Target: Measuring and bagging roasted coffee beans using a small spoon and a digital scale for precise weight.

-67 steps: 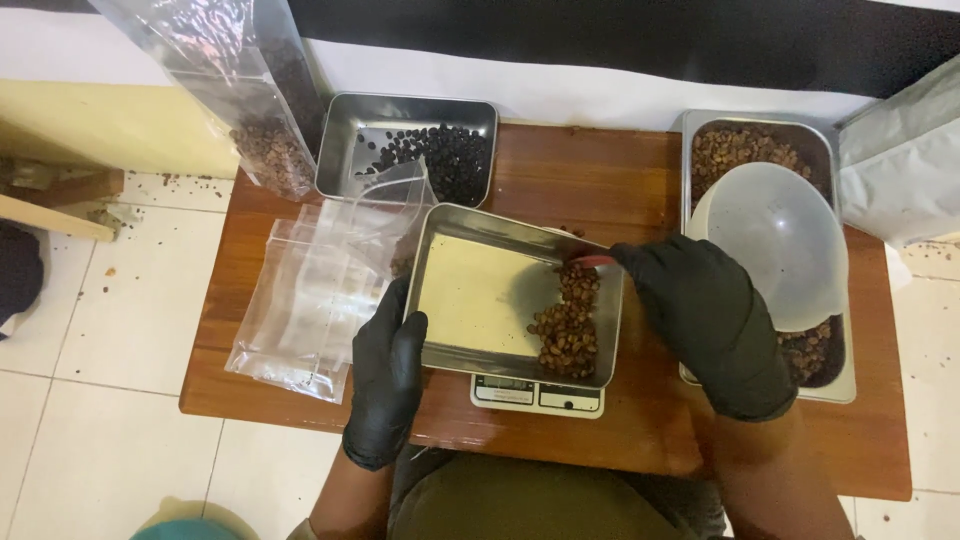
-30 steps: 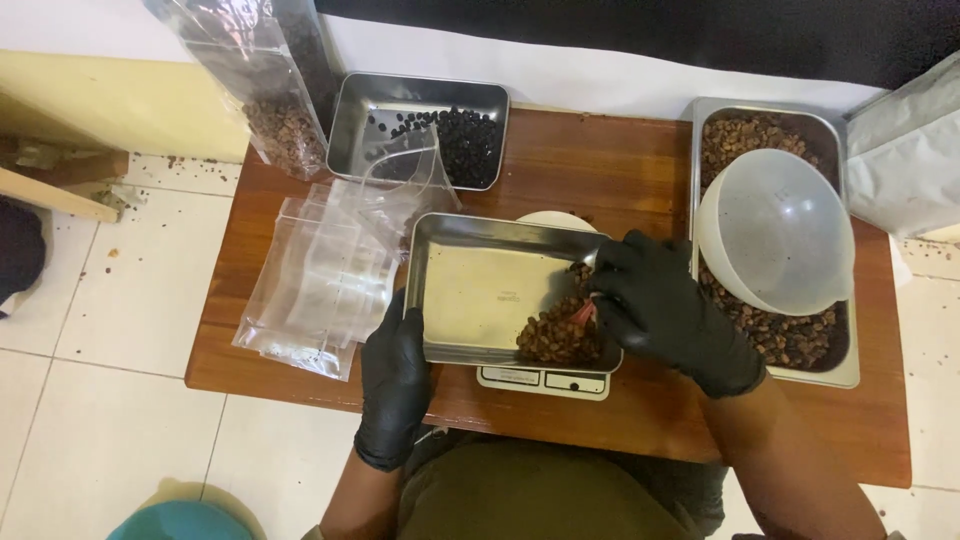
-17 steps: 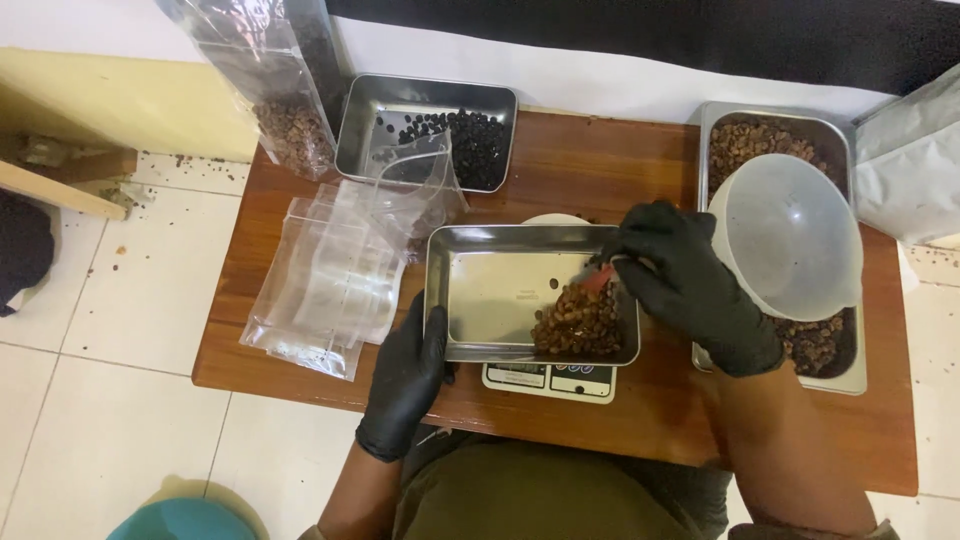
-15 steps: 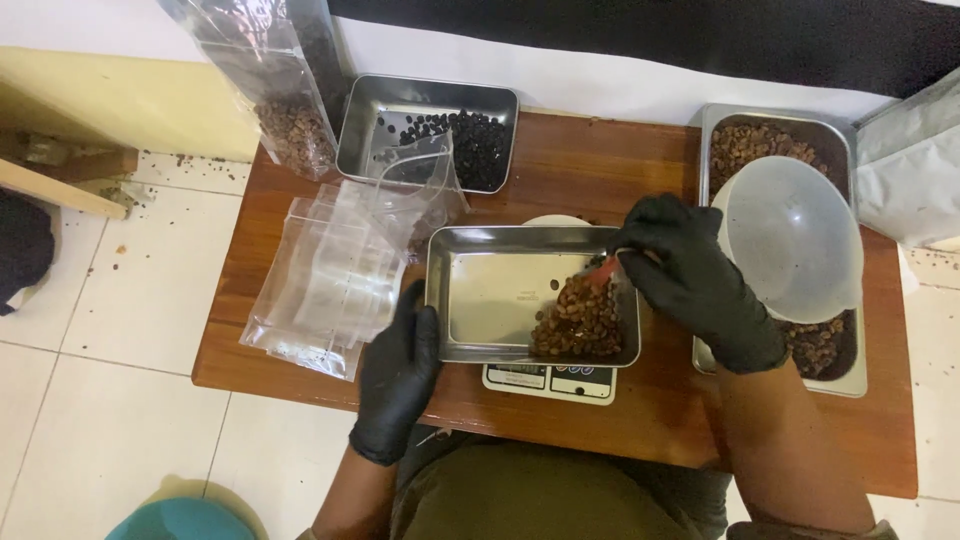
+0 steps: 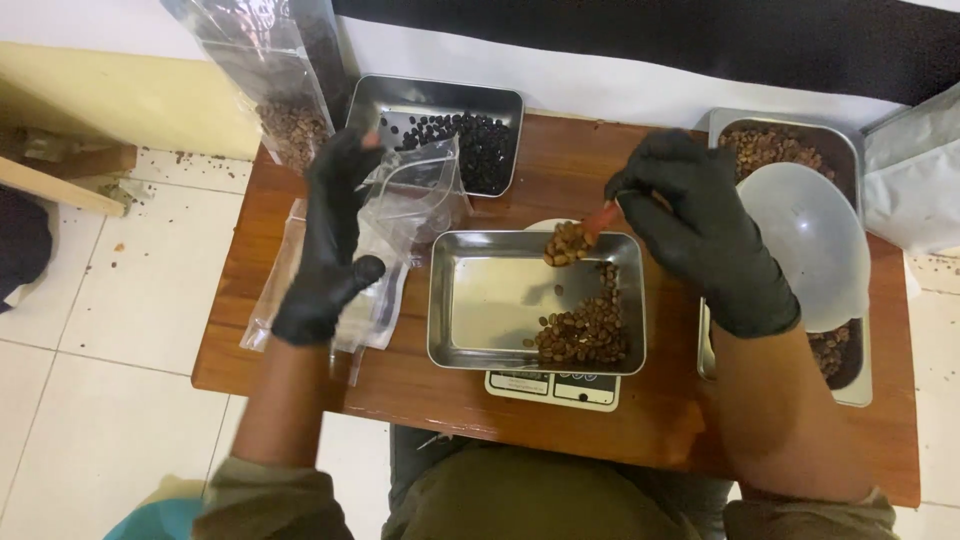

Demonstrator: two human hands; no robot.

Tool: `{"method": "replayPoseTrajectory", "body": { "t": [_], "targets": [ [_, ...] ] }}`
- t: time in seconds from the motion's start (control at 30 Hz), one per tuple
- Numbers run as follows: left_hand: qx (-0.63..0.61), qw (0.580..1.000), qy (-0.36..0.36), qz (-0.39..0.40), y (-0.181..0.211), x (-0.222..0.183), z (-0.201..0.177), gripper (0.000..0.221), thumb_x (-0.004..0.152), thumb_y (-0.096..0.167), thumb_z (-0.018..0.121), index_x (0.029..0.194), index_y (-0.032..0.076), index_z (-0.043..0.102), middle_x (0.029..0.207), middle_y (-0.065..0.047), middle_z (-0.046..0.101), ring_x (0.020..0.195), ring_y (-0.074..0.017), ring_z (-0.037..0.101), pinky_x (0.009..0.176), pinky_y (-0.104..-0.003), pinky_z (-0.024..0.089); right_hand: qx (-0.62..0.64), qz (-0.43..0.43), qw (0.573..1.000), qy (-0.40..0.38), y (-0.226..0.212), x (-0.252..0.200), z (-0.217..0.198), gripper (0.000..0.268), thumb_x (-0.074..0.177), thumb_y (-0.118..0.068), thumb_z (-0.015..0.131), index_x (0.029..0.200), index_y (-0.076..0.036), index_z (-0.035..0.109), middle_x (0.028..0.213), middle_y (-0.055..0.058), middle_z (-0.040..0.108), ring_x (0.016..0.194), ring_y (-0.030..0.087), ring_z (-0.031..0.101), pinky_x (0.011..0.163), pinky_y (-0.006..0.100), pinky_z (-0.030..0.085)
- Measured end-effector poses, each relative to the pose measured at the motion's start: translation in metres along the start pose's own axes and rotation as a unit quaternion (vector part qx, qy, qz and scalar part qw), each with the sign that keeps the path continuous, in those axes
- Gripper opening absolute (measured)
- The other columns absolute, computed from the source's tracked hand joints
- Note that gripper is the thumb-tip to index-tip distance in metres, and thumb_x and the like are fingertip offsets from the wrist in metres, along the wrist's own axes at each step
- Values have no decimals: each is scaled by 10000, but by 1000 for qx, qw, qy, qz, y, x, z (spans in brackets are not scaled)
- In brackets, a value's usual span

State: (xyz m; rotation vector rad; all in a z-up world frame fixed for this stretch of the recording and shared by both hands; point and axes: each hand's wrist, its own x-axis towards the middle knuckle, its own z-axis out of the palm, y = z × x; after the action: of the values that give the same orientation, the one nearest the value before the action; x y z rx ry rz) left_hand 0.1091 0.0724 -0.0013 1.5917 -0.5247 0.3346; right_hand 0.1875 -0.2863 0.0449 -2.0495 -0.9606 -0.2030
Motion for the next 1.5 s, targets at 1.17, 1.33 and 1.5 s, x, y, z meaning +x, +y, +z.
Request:
{"method": "replayPoseTrajectory", "body": {
  "t": [1.17, 1.33, 1.5],
  "targets": [
    [-164, 976, -102, -101, -27, 40, 11, 1281, 597, 471, 924, 1614, 74, 253, 1437, -136, 572, 1351, -211, 537, 1134, -350, 433, -393, -120, 911, 14, -40, 24, -4, 178, 908, -40, 690, 1037, -154, 734, 947, 68, 624, 816, 330, 545, 799, 482, 310],
    [-68, 991, -87, -69, -33, 36, 12, 1109, 662, 507, 843, 1554, 45, 373, 1619, -108, 397, 1536, -267, 398, 1303, -427, 308, -553, -74, 821, -121, 10, -23, 12, 229, 766, -179, 773, 933, -334, 746, 917, -66, 637, 881, 257, 630, 752, 462, 402],
    [-114, 989, -48, -79, -49, 17, 12, 1279, 568, 517, 931, 1576, 5, 334, 1480, -99, 545, 1398, -228, 530, 1242, -370, 393, -492, -130, 842, -180, 30, -48, 24, 286, 811, -361, 787, 1095, -350, 756, 938, -62, 598, 912, 271, 561, 706, 429, 373]
  ]
}}
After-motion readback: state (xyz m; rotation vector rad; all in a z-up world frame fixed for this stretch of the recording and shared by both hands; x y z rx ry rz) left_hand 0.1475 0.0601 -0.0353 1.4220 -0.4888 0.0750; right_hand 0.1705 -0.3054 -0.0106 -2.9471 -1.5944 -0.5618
